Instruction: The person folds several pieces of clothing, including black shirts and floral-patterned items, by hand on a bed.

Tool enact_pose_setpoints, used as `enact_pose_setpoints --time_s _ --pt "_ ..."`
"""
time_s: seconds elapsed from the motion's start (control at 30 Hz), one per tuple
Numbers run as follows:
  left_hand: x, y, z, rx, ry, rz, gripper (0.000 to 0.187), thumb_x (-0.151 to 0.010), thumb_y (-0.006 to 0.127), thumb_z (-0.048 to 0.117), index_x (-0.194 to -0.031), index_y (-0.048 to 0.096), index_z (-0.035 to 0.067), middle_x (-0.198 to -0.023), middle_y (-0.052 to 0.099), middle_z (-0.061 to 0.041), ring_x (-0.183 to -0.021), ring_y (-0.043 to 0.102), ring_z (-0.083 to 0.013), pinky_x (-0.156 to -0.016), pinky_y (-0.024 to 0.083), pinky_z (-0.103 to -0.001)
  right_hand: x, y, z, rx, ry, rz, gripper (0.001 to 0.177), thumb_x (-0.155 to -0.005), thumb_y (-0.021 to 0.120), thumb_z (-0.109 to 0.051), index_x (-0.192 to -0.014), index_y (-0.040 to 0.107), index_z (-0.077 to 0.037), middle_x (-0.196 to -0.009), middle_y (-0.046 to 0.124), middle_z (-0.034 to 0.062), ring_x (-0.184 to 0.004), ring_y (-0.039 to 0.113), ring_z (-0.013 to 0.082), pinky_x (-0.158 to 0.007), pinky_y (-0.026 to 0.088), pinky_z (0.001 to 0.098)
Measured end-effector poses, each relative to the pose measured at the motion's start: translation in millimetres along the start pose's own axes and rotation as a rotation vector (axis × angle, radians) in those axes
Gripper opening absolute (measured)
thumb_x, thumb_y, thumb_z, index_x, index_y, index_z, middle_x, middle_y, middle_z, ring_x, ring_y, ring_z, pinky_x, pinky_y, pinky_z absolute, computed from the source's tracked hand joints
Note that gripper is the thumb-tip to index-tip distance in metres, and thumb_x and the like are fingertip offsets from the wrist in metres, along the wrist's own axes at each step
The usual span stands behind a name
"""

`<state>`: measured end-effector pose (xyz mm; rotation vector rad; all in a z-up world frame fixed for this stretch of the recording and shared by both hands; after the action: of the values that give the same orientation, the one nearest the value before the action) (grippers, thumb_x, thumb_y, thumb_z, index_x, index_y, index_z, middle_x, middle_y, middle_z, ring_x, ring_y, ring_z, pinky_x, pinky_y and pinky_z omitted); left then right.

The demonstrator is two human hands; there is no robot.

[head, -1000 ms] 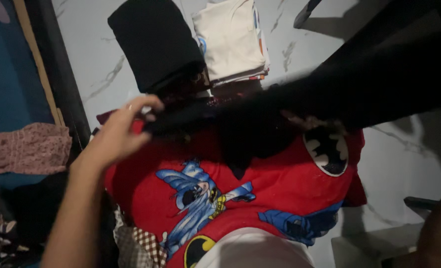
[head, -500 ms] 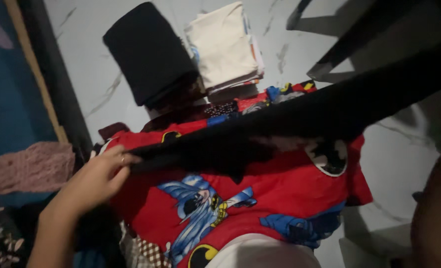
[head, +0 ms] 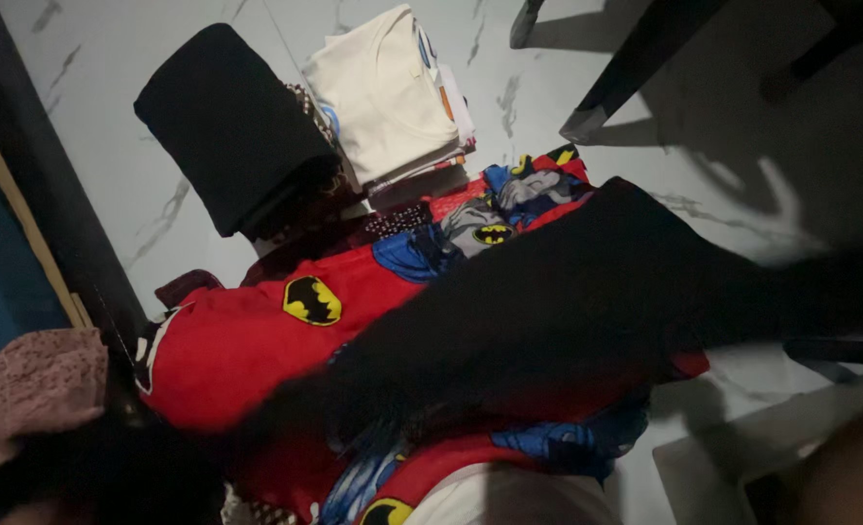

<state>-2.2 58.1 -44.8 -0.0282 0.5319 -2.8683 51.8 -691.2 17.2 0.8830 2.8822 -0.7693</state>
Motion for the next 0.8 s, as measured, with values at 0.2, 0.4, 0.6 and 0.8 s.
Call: enact_pose_setpoints --time_s 0.2,0.4,0.6,0.8 --pt "-16 31 100 0.165 0.097 -0.222 0.050 -0.088 0.062 0.006 -0.137 0.056 0.011 -0.118 0.066 -0.007 -0.104 0.066 -0.0170 -0.085 0.056 -0.027 11 27 -6 0.076 0.046 -0.044 0.043 -0.103 0.065 -0.026 -0.144 0.057 -0.014 -0.112 0.066 0.0163 -0.087 0.061 0.0217 -0.072 0.052 0.0362" --pt "-73 149 -24 -0.120 -0.299 -0.460 0.053 -0.098 0.069 0.025 -0.149 0.058 0.013 -0.102 0.064 -0.017 -0.092 0.062 -0.0267 -0.075 0.049 -0.035 53 53 29 0.338 0.470 -0.079 0.048 -0.102 0.065 -0.028 -0.148 0.056 -0.015 -0.114 0.066 0.0172 -0.088 0.061 0.0227 -0.073 0.053 0.0374" --pt "-38 180 -40 -0.768 -0.234 -0.424 0.071 -0.083 0.077 0.025 -0.147 0.047 0.024 -0.125 0.069 -0.017 -0.115 0.065 -0.0397 -0.091 0.052 -0.052 102 105 35 0.445 0.055 -0.368 0.080 -0.085 0.071 -0.018 -0.157 0.037 -0.013 -0.103 0.069 0.0152 -0.069 0.065 0.0217 -0.065 0.054 0.0383" --pt "-33 173 -9 -0.385 0.201 -0.628 0.066 -0.069 0.077 0.007 -0.132 0.058 0.017 -0.119 0.068 -0.018 -0.113 0.066 -0.0357 -0.093 0.052 -0.044 94 93 45 0.487 0.039 -0.238 0.055 -0.103 0.062 -0.011 -0.156 0.053 -0.018 -0.093 0.065 0.0144 -0.079 0.062 0.0202 -0.073 0.052 0.0352"
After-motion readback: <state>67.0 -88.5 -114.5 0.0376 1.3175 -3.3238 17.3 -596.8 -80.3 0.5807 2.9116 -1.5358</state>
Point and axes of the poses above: each hand's wrist, its own x-axis away from the middle knuckle, its own y-axis out of the palm, z = x × y, the point moved 6 cm from there along -x, towards the middle knuckle
